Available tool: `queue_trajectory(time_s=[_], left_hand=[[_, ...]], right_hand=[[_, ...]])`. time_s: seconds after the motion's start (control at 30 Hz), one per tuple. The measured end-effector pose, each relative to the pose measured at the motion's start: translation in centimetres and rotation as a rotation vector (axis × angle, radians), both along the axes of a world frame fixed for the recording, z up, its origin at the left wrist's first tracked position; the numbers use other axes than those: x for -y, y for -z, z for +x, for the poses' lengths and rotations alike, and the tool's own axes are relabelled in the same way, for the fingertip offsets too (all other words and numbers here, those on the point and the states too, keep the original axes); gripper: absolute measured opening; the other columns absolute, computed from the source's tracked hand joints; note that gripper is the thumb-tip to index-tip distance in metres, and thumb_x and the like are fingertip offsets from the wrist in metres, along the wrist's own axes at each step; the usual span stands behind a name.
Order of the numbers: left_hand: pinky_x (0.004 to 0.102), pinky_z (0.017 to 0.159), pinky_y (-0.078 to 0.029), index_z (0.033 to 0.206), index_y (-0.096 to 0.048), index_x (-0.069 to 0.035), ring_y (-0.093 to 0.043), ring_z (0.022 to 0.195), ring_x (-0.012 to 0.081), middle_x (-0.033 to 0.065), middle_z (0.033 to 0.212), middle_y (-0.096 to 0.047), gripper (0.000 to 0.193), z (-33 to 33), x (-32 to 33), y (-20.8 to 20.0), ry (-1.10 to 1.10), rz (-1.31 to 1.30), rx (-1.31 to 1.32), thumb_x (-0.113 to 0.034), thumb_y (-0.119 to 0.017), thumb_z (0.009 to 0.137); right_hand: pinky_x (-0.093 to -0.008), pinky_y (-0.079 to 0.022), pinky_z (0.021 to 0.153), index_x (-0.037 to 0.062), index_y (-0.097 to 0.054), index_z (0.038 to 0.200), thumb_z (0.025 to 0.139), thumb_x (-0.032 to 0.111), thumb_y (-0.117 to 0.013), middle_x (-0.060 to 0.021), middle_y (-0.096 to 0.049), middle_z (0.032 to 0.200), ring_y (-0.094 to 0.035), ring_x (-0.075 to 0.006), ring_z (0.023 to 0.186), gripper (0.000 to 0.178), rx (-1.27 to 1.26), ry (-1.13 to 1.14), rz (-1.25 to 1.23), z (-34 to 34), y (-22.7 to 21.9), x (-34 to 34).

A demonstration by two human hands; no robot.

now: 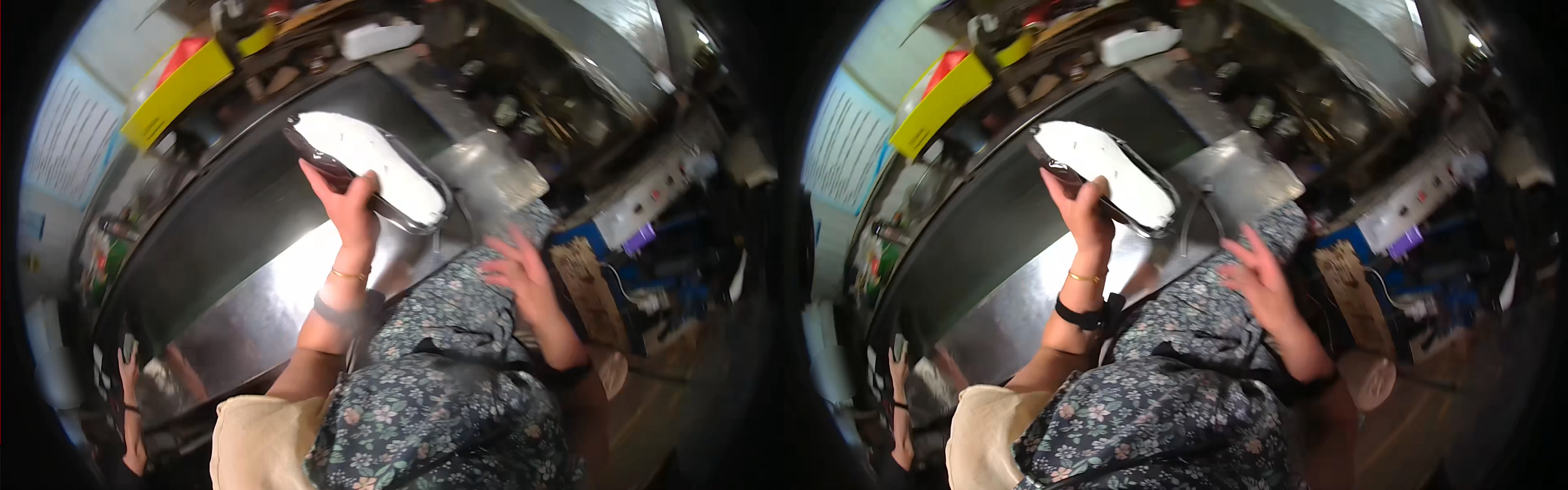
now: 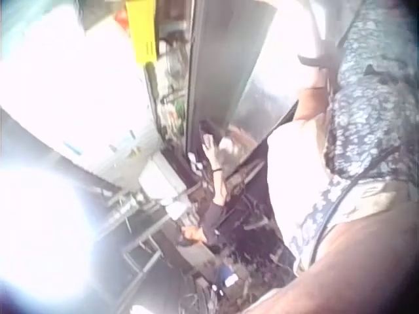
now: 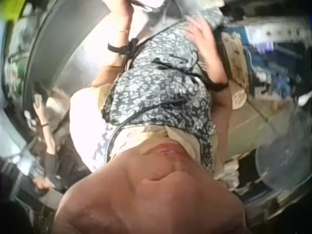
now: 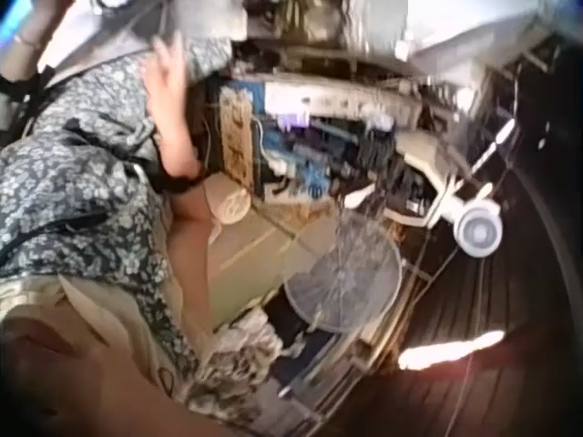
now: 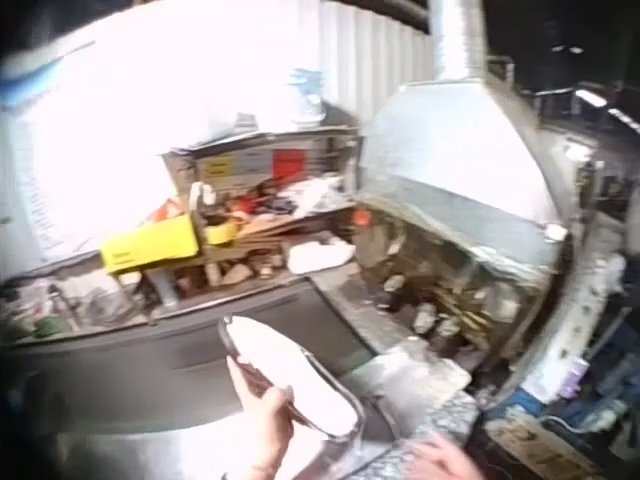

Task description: Processing shoe components by picking them from a conveyor and using a specialized machine.

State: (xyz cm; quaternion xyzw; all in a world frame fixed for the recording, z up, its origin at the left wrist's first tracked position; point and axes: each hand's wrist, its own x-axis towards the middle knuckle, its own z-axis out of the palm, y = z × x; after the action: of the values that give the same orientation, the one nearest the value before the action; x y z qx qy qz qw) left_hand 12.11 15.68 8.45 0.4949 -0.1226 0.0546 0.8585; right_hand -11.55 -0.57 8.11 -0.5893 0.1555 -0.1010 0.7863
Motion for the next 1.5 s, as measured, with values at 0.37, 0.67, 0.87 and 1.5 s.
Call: queue_trajectory(time_s=[0.37, 0.67, 0.87, 1.5], left_hand=[[0.0350, 0.108, -0.030, 0.137, -0.046, -0.002, -0.047, 0.123, 0.0213, 0.0104, 0.135, -0.051, 0.064, -14.2, 6.6, 3.9, 0.823, 0.180, -0.468, -0.053, -0.037, 0.099], [0.0313, 0.075, -0.050, 0.113, -0.059, -0.007, -0.058, 0.089, 0.0138, 0.0049, 0.100, -0.062, 0.056, -13.8, 16.7, -3.8, 1.165, 0.397, -0.511, -0.057, -0.044, 0.095], [0.0330, 0.071, -0.055, 0.101, -0.062, -0.006, -0.064, 0.084, 0.0184, 0.0094, 0.096, -0.065, 0.036, -13.4, 16.2, 1.6, 1.195, 0.302, -0.580, -0.039, -0.048, 0.097], [0.0459, 0.107, -0.035, 0.122, -0.053, 0.000, -0.052, 0.117, 0.0376, 0.0207, 0.122, -0.057, 0.039, -13.3, 13.5, 5.0, 0.771, 0.846, 0.830, -0.014, -0.052, 0.085]], right_hand=[[-0.0313, -0.045, 0.093, 0.0029, -0.058, 0.119, 0.081, 0.004, -0.070, -0.0076, -0.060, 0.117, -0.057, -0.0192, 0.109, 0.040, 0.242, 0.761, -0.486, -2.2, 1.6, 3.9], [-0.0348, -0.051, 0.075, 0.0026, -0.070, 0.096, 0.078, 0.013, -0.074, -0.0135, -0.070, 0.092, -0.066, -0.0283, 0.083, 0.022, 0.122, 0.715, -1.080, -2.6, -6.3, 8.7], [-0.0361, -0.051, 0.068, 0.0030, -0.070, 0.091, 0.071, 0.012, -0.076, -0.0110, -0.070, 0.091, -0.062, -0.0283, 0.075, 0.023, 0.246, 0.540, -1.408, -3.8, -2.3, 6.5], [-0.0337, -0.046, 0.069, -0.0046, -0.061, 0.100, 0.097, 0.018, -0.051, -0.0058, -0.065, 0.082, -0.051, -0.0139, 0.074, 0.025, -0.425, 0.495, -0.607, -8.7, 11.2, 0.7]])
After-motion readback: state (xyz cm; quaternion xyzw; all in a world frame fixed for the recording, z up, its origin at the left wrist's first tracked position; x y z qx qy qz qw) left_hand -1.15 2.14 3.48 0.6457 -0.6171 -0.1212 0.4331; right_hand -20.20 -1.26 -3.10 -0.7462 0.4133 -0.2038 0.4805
